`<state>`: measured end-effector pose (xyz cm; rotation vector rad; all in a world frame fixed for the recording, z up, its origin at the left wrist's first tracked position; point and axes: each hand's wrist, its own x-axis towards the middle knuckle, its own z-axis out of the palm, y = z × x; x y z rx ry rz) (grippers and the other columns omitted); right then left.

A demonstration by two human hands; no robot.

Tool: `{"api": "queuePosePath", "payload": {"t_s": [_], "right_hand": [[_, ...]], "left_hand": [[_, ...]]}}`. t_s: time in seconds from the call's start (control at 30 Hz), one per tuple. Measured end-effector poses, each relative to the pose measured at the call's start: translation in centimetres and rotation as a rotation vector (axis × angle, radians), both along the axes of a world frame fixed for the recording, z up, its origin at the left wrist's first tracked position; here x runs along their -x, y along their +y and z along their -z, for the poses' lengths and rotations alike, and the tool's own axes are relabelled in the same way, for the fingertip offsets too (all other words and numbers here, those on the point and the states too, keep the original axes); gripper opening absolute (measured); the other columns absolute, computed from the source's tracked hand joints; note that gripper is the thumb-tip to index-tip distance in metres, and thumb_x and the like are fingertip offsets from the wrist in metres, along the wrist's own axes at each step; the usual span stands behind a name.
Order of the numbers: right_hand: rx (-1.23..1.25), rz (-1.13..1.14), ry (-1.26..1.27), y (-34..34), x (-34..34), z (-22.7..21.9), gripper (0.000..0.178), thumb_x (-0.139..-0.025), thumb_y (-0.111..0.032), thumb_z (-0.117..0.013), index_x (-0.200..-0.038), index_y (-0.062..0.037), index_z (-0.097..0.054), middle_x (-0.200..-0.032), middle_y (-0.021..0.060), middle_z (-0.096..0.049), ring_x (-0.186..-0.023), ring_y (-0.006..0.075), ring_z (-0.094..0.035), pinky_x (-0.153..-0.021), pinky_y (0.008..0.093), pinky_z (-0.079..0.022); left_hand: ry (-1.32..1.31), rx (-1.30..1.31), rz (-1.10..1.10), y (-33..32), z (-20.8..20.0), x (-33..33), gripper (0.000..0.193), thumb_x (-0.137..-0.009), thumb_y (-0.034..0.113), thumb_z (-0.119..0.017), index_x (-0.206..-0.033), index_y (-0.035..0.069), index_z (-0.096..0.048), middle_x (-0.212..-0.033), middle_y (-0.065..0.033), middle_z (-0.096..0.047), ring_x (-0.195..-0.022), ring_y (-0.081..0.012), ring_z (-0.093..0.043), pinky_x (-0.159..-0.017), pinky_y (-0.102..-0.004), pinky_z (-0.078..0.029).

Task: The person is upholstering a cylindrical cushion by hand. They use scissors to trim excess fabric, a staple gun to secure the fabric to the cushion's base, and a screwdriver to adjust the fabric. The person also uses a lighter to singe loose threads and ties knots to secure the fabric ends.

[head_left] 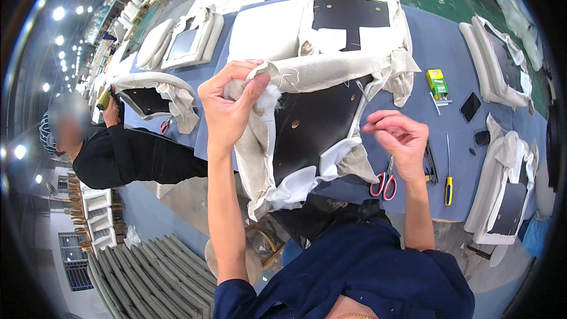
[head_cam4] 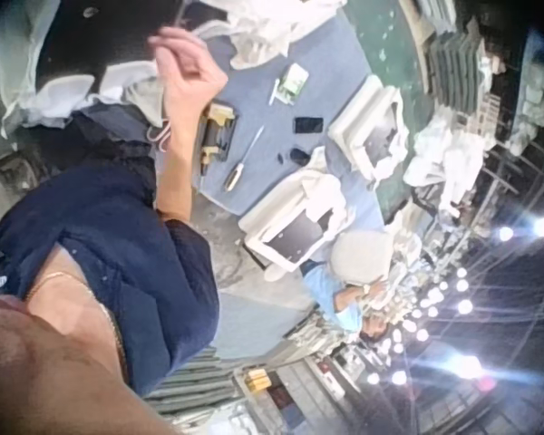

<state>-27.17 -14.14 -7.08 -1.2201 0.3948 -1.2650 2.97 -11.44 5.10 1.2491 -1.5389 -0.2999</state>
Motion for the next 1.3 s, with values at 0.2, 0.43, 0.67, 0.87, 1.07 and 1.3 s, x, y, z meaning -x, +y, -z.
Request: {"api": "queuePosePath", "payload": {"t_s": [0.2,0.43,0.67,0.87,1.07,1.3], "right_hand": [[0.122,0.132,0.147,2.3,-4.3,-6.7,0.023,-0.089,0.012,-0.063,-0.111,0.0051,-0.068,-0.109,0.0172,-0.071,-0.087,0.0227,-0.074,-0.073,0.0293,-0.060],[0.489,0.304,0.482,1.8,-6.3,-7.2,0.012,-0.086,-0.005,-0.074,-0.096,-0.0020,-0.069,-0.078,0.0096,-0.064,-0.063,0.0240,-0.061,-0.055,0.0341,-0.046],[0.564,0.585,0.502,2.7,-7.8,-7.1,0.010,-0.083,-0.010,-0.078,-0.086,-0.0058,-0.069,-0.069,0.0058,-0.059,-0.061,0.0233,-0.057,-0.053,0.0353,-0.044],[0.564,0.583,0.441,3.4,-8.8,-6.9,0.012,-0.080,-0.005,-0.080,-0.083,-0.0042,-0.068,-0.070,0.0060,-0.061,-0.061,0.0233,-0.058,-0.053,0.0353,-0.045],[0.406,0.590,0.339,4.8,-9.2,-6.5,0.014,-0.079,0.000,-0.079,-0.082,-0.0019,-0.066,-0.071,0.0077,-0.061,-0.057,0.0242,-0.058,-0.052,0.0349,-0.045],[0.482,0.563,0.490,5.2,-6.5,-6.6,0.013,-0.082,-0.006,-0.078,-0.084,-0.0042,-0.066,-0.070,0.0062,-0.060,-0.058,0.0224,-0.059,-0.050,0.0342,-0.044]], "left_hand": [[0.008,0.013,0.013,0.8,-0.2,0.5,0.013,-0.083,0.007,-0.080,-0.084,-0.003,-0.072,-0.097,-0.0128,-0.074,-0.098,-0.0196,-0.067,-0.095,-0.0335,-0.048],[0.030,0.018,0.039,2.0,-0.3,0.6,0.011,-0.085,0.005,-0.077,-0.085,-0.004,-0.072,-0.098,-0.0144,-0.074,-0.100,-0.0211,-0.068,-0.097,-0.0352,-0.047],[0.044,0.016,0.049,2.8,-0.4,0.8,0.012,-0.089,0.006,-0.072,-0.084,-0.005,-0.070,-0.098,-0.0148,-0.074,-0.100,-0.0235,-0.068,-0.097,-0.0371,-0.047],[-0.025,0.092,0.053,3.5,-0.4,1.9,0.014,-0.089,0.008,-0.073,-0.083,-0.004,-0.069,-0.096,-0.0131,-0.074,-0.101,-0.0251,-0.068,-0.100,-0.0431,-0.046],[-0.147,0.133,0.058,4.7,-0.6,3.7,0.018,-0.085,0.014,-0.078,-0.083,-0.003,-0.071,-0.094,-0.0105,-0.074,-0.101,-0.0268,-0.067,-0.104,-0.0499,-0.043],[-0.062,0.097,-0.011,4.6,-0.5,3.2,0.023,-0.090,0.016,-0.074,-0.080,-0.005,-0.070,-0.093,-0.0142,-0.073,-0.102,-0.0269,-0.065,-0.104,-0.0467,-0.043]]}}
